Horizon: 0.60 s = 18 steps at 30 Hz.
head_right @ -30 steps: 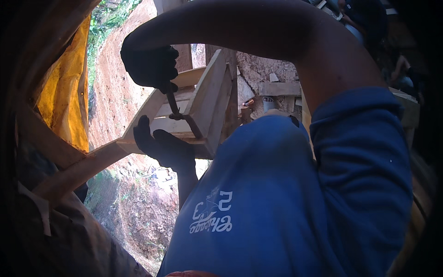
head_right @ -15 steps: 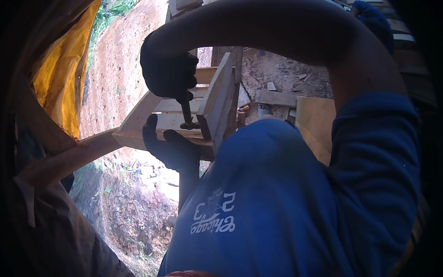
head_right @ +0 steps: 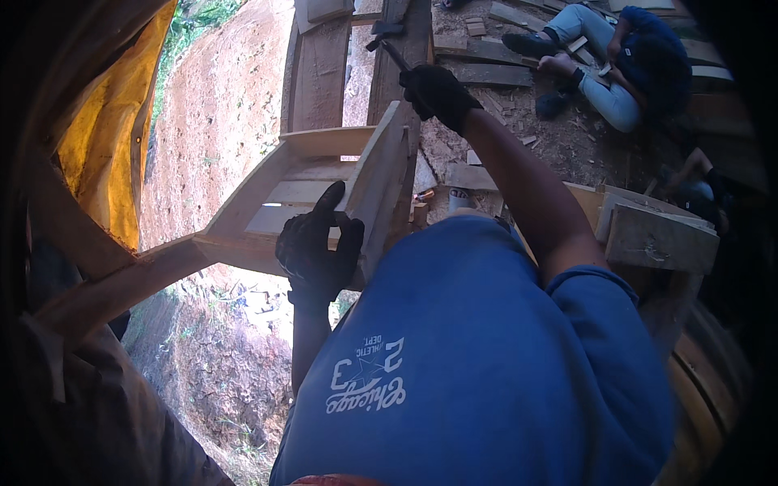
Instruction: The person assembles a wooden crate by hand using a hammer to drive nails into wooden slats. They position the slats onto a frame, align the edges, and hammer several nails to secure each piece.
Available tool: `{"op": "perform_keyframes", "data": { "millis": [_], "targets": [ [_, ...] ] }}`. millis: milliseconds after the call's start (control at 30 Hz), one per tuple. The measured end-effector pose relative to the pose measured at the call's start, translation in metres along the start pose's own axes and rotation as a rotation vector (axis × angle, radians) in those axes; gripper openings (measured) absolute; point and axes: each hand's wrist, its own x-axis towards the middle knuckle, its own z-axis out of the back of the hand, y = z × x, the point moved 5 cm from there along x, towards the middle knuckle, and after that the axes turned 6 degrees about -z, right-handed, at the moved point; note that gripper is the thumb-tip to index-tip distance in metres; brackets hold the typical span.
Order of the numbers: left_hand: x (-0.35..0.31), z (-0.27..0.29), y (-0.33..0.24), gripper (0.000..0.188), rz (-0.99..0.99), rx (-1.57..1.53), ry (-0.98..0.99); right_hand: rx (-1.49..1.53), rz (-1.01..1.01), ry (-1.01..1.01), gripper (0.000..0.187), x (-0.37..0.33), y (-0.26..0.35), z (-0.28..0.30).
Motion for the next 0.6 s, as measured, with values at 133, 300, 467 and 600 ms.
{"op": "perform_keyframes", "data": {
  "millis": [133,300,467,600],
  "targets": [
    [0.043,0.005,0.004,0.033,0.063,-0.047,0.004,0.442,0.047,0.035,0.017,-0.050,-0.051,-0.020],
    [0.101,0.001,0.015,0.035,0.213,-0.001,0.140,0.498,0.102,0.094,0.017,-0.108,-0.056,-0.036],
    [0.152,-0.006,0.024,0.046,0.188,0.031,0.269,0.747,0.075,0.216,0.020,-0.140,-0.073,-0.054],
    [0.183,-0.012,0.020,0.054,0.199,0.042,0.331,0.345,0.335,0.070,0.019,-0.177,-0.072,-0.070]
  ]
}}
